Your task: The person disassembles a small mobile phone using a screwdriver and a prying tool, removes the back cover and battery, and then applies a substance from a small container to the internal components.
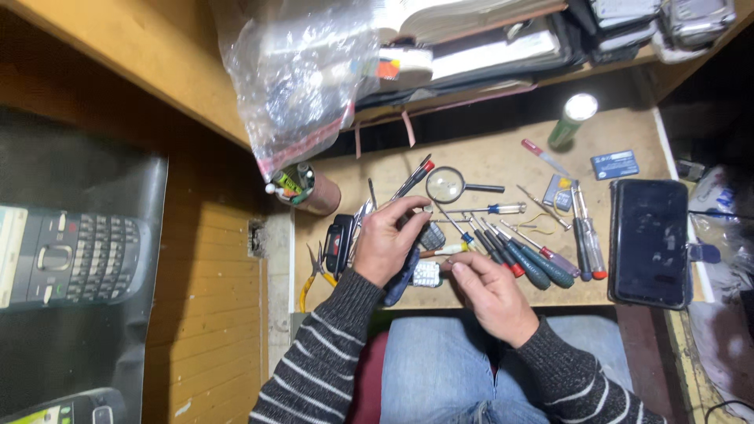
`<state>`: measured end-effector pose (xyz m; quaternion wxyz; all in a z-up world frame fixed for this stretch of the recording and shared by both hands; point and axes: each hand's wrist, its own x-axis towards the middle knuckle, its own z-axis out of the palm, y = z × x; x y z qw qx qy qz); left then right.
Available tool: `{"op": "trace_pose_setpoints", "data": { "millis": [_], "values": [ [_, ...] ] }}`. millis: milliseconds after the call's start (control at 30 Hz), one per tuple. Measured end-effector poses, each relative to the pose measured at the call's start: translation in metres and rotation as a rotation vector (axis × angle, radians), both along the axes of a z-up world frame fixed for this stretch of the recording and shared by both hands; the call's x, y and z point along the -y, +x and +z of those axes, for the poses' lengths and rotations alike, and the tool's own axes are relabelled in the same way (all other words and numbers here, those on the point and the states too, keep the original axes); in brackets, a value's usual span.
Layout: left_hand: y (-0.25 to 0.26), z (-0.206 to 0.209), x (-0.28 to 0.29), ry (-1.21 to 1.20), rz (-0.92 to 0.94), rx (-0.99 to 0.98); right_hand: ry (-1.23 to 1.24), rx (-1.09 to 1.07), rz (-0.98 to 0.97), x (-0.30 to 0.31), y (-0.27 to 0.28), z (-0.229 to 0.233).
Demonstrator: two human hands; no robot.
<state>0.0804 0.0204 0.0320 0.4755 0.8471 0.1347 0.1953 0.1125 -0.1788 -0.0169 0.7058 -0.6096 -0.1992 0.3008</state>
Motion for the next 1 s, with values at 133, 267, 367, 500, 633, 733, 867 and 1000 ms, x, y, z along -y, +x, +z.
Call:
{"op": "trace_pose_setpoints", "data": {
  "millis": [133,267,367,500,633,733,867,1000],
  "values": [
    [0.029,-0.029,-0.009,0.155,-0.038,-0.014,-0.117,0.196,0.006,0.004,0.008,-0.003],
    [0.043,-0.041,-0.008,0.377,-0.027,-0.094,-0.171,0.197,0.108,0.006,0.011,0.004],
    [0.048,-0.04,-0.007,0.401,-0.034,-0.095,-0.147,0.185,0.12,0.006,0.014,0.006],
    [0.052,-0.038,-0.006,0.45,-0.078,-0.073,-0.129,0.178,0.138,0.007,0.017,0.008],
    [0.054,-0.04,-0.007,0.463,-0.067,-0.085,-0.127,0.155,0.136,0.008,0.018,0.002],
    [0.054,-0.039,-0.008,0.433,-0.069,-0.087,-0.124,0.168,0.136,0.008,0.017,-0.001],
    [0.052,-0.041,-0.011,0.435,-0.075,-0.081,-0.122,0.161,0.135,0.007,0.017,-0.001],
    [0.05,-0.04,-0.012,0.423,-0.101,0.009,-0.139,0.161,0.13,0.006,0.017,0.002]
  ]
}}
